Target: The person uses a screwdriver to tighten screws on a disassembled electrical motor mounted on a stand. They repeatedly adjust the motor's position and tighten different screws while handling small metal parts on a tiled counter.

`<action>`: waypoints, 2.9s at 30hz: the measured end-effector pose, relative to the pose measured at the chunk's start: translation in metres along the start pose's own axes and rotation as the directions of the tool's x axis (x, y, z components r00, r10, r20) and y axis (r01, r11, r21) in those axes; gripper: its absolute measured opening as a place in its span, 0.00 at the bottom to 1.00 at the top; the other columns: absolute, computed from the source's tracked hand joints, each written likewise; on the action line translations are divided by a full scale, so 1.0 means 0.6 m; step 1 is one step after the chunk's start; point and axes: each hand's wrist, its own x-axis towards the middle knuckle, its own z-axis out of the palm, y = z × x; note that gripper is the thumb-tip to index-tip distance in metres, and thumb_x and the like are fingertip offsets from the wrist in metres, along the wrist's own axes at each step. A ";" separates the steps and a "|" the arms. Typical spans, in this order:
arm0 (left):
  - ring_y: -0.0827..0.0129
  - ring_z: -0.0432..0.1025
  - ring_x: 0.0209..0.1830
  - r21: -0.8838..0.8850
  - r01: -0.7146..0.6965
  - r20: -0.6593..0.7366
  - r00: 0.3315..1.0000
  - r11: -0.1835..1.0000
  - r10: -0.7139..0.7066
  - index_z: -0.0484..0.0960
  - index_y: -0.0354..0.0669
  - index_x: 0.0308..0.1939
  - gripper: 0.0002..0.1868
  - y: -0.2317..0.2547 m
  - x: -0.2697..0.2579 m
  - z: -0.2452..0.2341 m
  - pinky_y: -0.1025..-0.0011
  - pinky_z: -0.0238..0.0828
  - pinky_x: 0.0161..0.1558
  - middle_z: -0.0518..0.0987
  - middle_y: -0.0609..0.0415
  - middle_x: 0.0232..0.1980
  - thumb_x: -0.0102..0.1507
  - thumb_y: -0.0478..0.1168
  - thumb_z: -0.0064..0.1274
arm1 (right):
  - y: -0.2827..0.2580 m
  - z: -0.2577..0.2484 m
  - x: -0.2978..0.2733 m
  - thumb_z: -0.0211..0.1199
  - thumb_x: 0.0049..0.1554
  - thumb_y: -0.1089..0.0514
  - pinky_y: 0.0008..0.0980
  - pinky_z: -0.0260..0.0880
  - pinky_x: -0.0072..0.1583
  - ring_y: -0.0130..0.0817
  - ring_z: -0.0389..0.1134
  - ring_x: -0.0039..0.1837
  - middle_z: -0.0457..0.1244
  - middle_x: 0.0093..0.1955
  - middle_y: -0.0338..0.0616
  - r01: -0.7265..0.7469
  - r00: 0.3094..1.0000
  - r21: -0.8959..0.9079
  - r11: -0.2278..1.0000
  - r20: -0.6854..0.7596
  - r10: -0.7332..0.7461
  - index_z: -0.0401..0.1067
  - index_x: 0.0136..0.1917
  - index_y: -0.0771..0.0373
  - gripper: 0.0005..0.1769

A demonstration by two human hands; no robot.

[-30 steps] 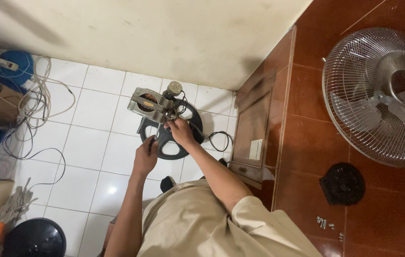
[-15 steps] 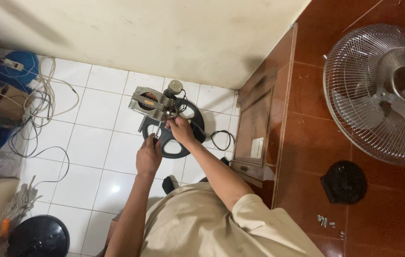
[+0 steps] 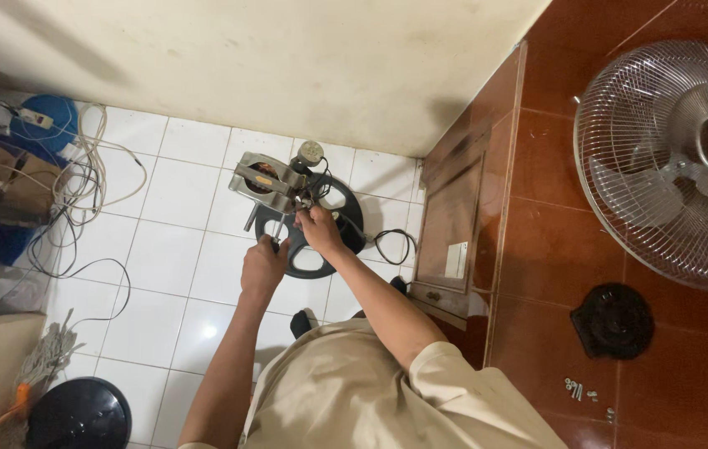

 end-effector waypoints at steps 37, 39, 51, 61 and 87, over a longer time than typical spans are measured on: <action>0.71 0.75 0.23 -0.764 0.294 0.296 0.951 0.574 -0.093 0.71 0.29 0.49 0.22 -0.017 -0.002 0.004 0.75 0.68 0.21 0.79 0.49 0.32 0.60 0.38 0.65 | 0.048 0.009 0.029 0.57 0.66 0.53 0.31 0.75 0.44 0.30 0.73 0.46 0.70 0.42 0.43 -0.035 0.999 0.112 0.993 -0.008 0.036 0.75 0.50 0.69 0.16; 0.70 0.78 0.26 -0.723 0.295 0.300 0.949 0.625 -0.102 0.73 0.28 0.50 0.22 -0.021 0.000 0.001 0.75 0.70 0.22 0.81 0.48 0.35 0.62 0.41 0.63 | 0.054 0.016 0.036 0.55 0.67 0.53 0.31 0.75 0.44 0.30 0.73 0.47 0.70 0.44 0.43 -0.073 0.997 0.207 0.976 -0.008 0.076 0.74 0.51 0.68 0.16; 0.70 0.76 0.24 -0.720 0.427 0.479 0.876 0.547 -0.054 0.78 0.37 0.52 0.19 -0.030 0.014 -0.020 0.74 0.69 0.23 0.83 0.50 0.39 0.69 0.49 0.47 | 0.043 0.024 0.048 0.60 0.63 0.41 0.38 0.76 0.49 0.32 0.69 0.50 0.65 0.44 0.39 -0.308 0.935 0.623 0.720 0.058 0.350 0.69 0.50 0.62 0.21; 0.72 0.68 0.19 -0.730 0.504 0.553 0.833 0.461 -0.036 0.78 0.37 0.50 0.19 -0.025 0.016 -0.024 0.71 0.67 0.22 0.78 0.54 0.33 0.72 0.50 0.42 | 0.050 0.036 0.091 0.57 0.64 0.54 0.45 0.67 0.57 0.29 0.66 0.50 0.65 0.48 0.35 -0.385 0.872 0.724 0.572 0.082 0.483 0.70 0.54 0.52 0.06; 0.64 0.81 0.30 -0.759 0.420 0.410 0.902 0.498 -0.137 0.73 0.29 0.54 0.25 -0.016 0.006 -0.020 0.73 0.73 0.25 0.86 0.43 0.42 0.61 0.41 0.63 | 0.060 -0.001 0.101 0.53 0.68 0.54 0.44 0.67 0.58 0.28 0.70 0.49 0.69 0.45 0.31 -0.503 0.863 0.711 0.491 0.383 0.330 0.73 0.48 0.49 0.09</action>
